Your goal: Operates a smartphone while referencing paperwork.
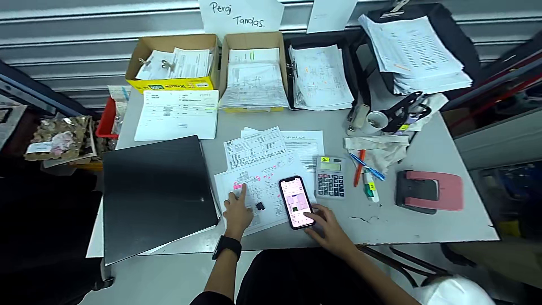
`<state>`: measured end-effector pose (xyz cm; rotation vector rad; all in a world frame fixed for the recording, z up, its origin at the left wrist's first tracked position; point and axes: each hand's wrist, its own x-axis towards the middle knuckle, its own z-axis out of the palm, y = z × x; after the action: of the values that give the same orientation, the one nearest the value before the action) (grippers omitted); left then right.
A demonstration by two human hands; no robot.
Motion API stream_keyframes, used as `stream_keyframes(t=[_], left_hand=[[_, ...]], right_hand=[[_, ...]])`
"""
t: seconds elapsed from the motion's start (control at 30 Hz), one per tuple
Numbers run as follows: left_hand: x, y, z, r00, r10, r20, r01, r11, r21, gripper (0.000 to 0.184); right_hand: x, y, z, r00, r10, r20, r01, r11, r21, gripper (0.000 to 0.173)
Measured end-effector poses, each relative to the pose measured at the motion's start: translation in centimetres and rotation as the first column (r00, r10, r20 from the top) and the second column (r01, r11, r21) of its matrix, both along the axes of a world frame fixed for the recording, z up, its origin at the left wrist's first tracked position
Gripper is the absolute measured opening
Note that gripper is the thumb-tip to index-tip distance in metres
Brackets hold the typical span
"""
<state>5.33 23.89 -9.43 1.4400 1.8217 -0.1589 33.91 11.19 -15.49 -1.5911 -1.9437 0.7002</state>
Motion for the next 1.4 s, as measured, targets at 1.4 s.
stream_keyframes(t=[1.4], left_hand=[[-1.6,0.0,-1.7,0.994,0.047,0.095,-0.054,0.996,0.069,0.089]], right_hand=[[-5.8,8.1,3.7,0.901,-0.212,0.378,0.300,0.934,-0.192,0.045]])
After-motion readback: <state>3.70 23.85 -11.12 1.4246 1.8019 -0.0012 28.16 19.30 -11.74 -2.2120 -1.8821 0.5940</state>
